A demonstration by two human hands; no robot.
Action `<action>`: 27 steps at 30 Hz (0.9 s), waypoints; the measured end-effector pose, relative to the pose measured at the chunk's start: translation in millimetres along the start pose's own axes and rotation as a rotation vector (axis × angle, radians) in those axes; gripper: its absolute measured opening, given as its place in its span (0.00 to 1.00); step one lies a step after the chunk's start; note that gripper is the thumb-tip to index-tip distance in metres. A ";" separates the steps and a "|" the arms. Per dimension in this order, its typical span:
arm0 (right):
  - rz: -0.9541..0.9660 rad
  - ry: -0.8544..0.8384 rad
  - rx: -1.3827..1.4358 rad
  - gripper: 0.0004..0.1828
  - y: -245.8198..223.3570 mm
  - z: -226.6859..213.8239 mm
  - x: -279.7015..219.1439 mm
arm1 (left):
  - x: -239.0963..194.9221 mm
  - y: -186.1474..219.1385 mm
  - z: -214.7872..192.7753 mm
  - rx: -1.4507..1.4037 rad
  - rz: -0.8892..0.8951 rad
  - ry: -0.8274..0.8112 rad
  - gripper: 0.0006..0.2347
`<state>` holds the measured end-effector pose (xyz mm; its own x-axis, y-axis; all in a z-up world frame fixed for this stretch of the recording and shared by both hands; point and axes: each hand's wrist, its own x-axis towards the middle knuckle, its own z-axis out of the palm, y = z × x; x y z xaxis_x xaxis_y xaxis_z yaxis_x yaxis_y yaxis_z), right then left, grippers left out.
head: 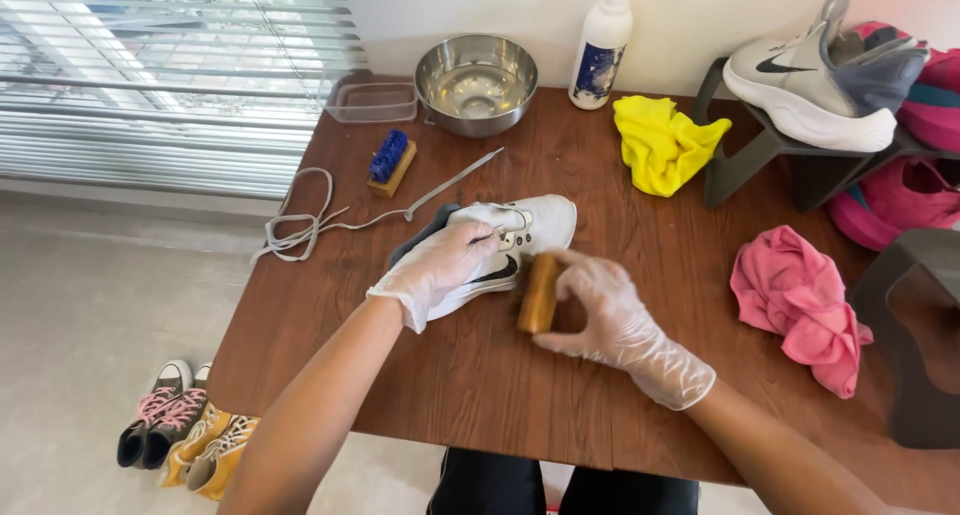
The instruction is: The person cleans a white and grey sneaker on a wooden table. They wipe the shoe with a pink cloth, then scrub the upper and sole with a brush dipped in water. Finally, they wipe the shoe with a yellow cloth.
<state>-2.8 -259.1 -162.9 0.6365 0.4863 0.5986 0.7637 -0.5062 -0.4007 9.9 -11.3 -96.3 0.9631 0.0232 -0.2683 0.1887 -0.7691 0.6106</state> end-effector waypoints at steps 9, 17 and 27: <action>0.229 0.113 0.007 0.35 10.4 19.7 22.5 | 58.6 7.0 57.7 -0.404 -0.048 0.070 0.15; 0.343 0.163 0.028 0.34 34.7 -1.3 33.1 | 50.3 2.0 50.6 -0.450 -0.123 0.145 0.13; -0.009 0.014 0.022 0.36 -19.0 7.9 21.9 | 72.1 -19.5 63.3 -0.366 -0.086 0.195 0.12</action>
<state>-2.5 -233.3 -147.7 0.6284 0.4806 0.6117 0.7715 -0.4858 -0.4108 63.5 -35.0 -174.8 0.9524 0.2251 -0.2056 0.2923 -0.4824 0.8257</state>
